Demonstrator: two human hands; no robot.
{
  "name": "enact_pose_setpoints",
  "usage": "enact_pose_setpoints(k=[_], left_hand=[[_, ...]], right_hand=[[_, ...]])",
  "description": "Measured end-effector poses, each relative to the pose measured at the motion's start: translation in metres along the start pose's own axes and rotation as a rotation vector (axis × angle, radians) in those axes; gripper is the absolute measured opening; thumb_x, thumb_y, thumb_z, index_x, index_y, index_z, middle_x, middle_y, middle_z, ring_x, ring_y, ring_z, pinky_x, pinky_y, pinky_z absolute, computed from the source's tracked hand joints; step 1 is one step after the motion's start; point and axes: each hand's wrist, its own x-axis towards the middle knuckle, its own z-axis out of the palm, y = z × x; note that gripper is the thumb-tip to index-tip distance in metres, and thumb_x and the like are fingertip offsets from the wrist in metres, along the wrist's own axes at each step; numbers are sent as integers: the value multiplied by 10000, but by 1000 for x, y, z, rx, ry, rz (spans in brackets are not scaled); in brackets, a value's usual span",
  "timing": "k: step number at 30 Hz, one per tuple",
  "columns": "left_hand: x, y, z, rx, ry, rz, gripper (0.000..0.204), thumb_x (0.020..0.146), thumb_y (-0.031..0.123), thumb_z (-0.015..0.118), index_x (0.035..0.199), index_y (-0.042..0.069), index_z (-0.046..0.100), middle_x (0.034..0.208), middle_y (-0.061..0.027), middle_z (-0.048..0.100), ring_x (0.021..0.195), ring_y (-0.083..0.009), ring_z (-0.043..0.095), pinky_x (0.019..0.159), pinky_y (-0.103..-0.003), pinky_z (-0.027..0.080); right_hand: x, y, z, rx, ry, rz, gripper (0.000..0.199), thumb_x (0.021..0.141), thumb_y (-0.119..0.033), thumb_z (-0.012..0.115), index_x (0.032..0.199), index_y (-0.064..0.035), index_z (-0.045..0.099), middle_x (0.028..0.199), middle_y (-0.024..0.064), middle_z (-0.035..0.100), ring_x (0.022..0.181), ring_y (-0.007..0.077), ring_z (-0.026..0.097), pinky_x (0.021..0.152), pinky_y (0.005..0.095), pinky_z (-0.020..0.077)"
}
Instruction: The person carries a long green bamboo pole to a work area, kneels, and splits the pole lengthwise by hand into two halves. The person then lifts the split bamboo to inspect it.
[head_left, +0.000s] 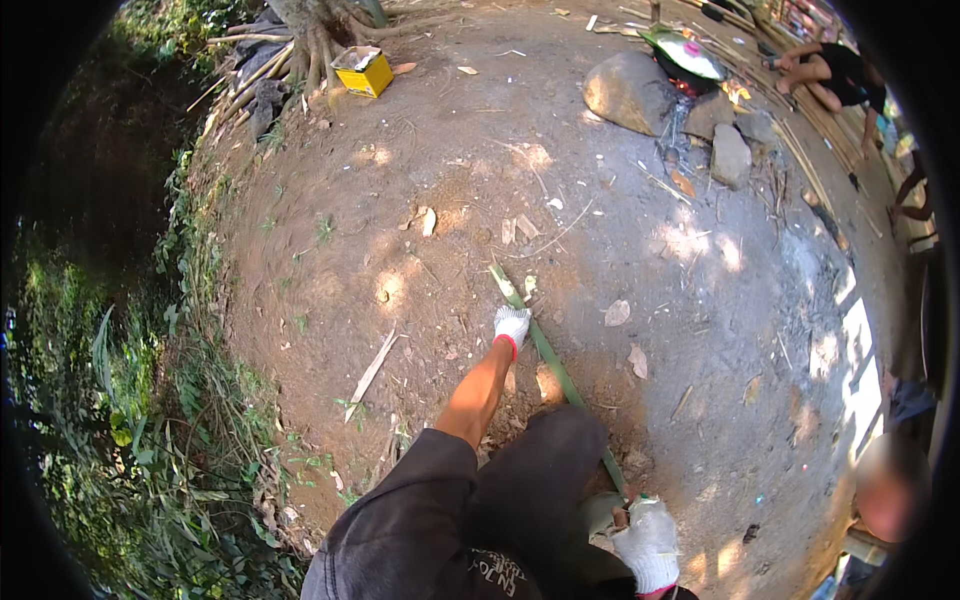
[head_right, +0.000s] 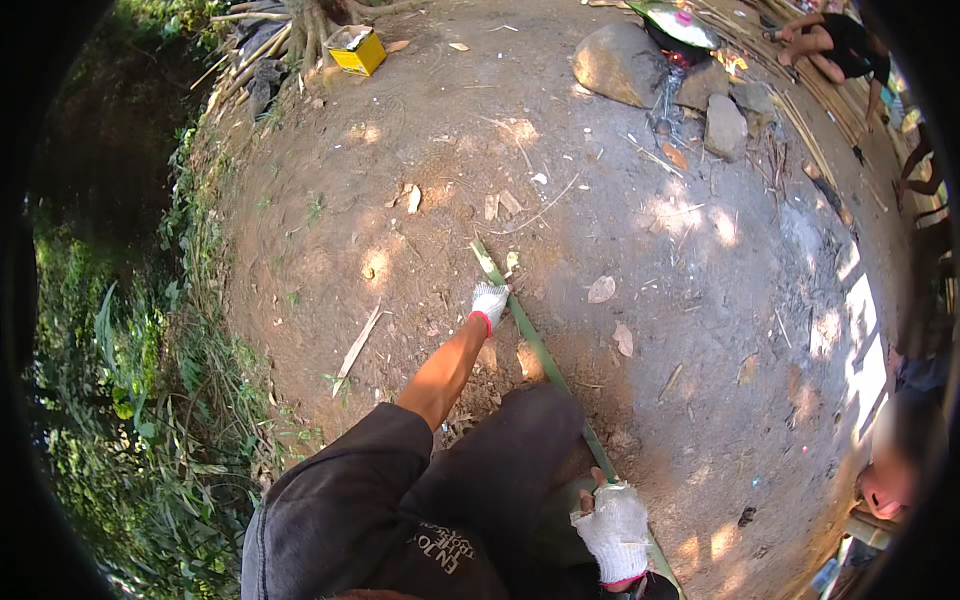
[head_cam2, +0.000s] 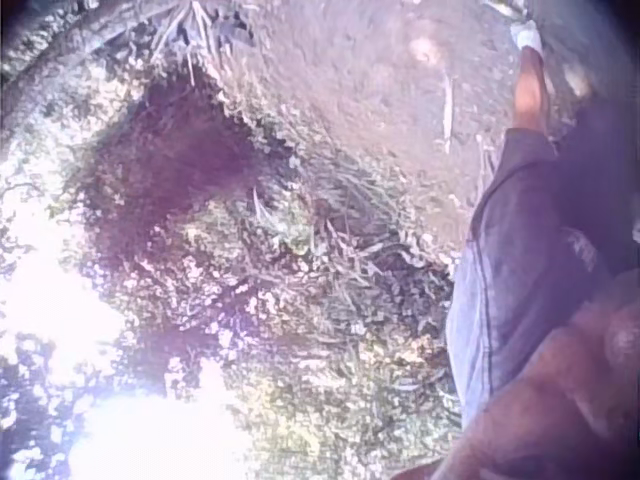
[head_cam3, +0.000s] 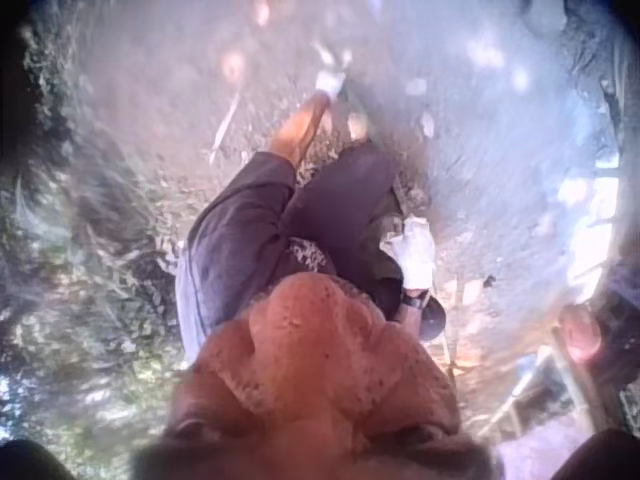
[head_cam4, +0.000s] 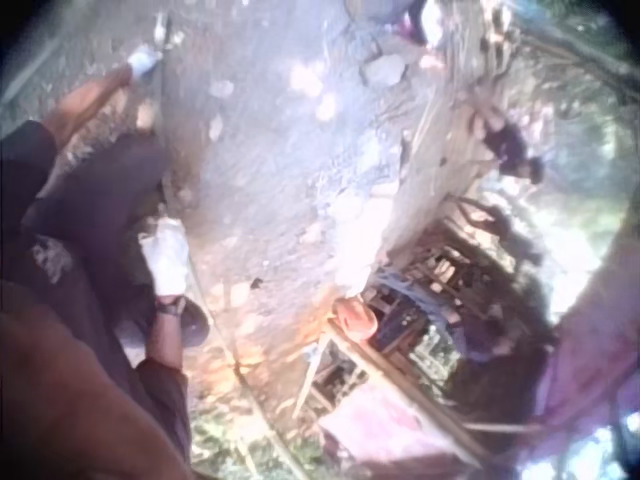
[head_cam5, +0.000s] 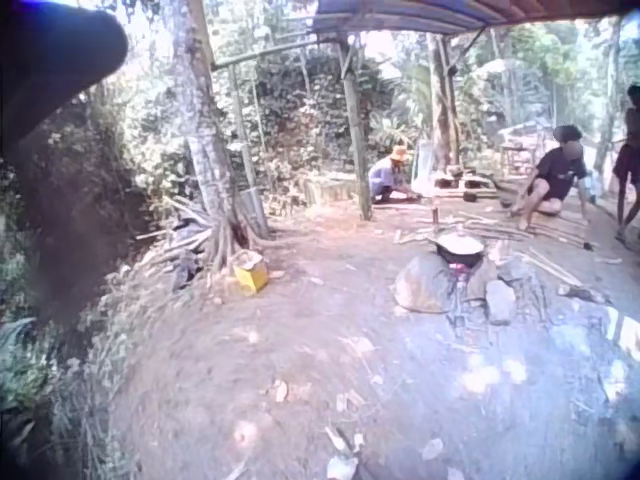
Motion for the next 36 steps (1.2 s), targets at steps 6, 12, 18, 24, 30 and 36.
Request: enact_pose_setpoints(k=[6, 12, 18, 24, 30, 36], left_hand=[[-13, 49, -1, -342, -224, -128, 200, 880, 142, 592, 967, -38, 580, 890, -145, 642, 723, -248, 658, 580, -353, 578], [-7, 46, 3, -475, -316, -111, 207, 889, 105, 624, 1041, -4, 535, 920, -88, 593, 796, -210, 636, 696, -315, 593], [-5, 42, -10, -467, -377, -65, 205, 915, 115, 593, 1051, -2, 495, 967, -91, 550, 866, -207, 612, 766, -309, 586], [-11, 51, -7, -396, -337, -75, 158, 921, 122, 582, 1005, 2, 523, 932, -76, 541, 851, -189, 589, 786, -311, 577], [-6, 41, 1, -378, -374, 36, 174, 915, 152, 599, 1024, 30, 540, 934, -55, 556, 867, -170, 593, 732, -289, 577], [-7, 27, 8, -409, -230, -21, 212, 893, 117, 616, 1077, 25, 564, 953, -68, 588, 826, -184, 599, 672, -298, 584]], right_hand=[[-8, -18, 1, -86, -173, -6, 357, 763, -280, 671, 1043, -59, 682, 788, 178, 658, 720, 357, 643, 642, 445, 519], [-23, -20, -13, 134, -50, 25, 352, 783, -277, 661, 1056, -55, 667, 762, 154, 657, 706, 339, 643, 630, 444, 518], [-27, -32, -45, 145, -200, -2, 271, 854, -257, 619, 1033, -58, 664, 738, 171, 641, 677, 313, 638, 603, 405, 502], [-14, -32, -64, 254, -120, -124, 329, 849, -255, 618, 1090, -31, 631, 743, 187, 636, 679, 329, 630, 616, 426, 490], [-19, -41, -75, 279, -105, -162, 393, 845, -254, 617, 1148, -4, 597, 747, 204, 631, 680, 346, 621, 630, 447, 479], [-39, -56, -83, 339, -198, -102, 460, 841, -253, 616, 1205, 24, 563, 751, 221, 626, 681, 363, 613, 644, 468, 467]])
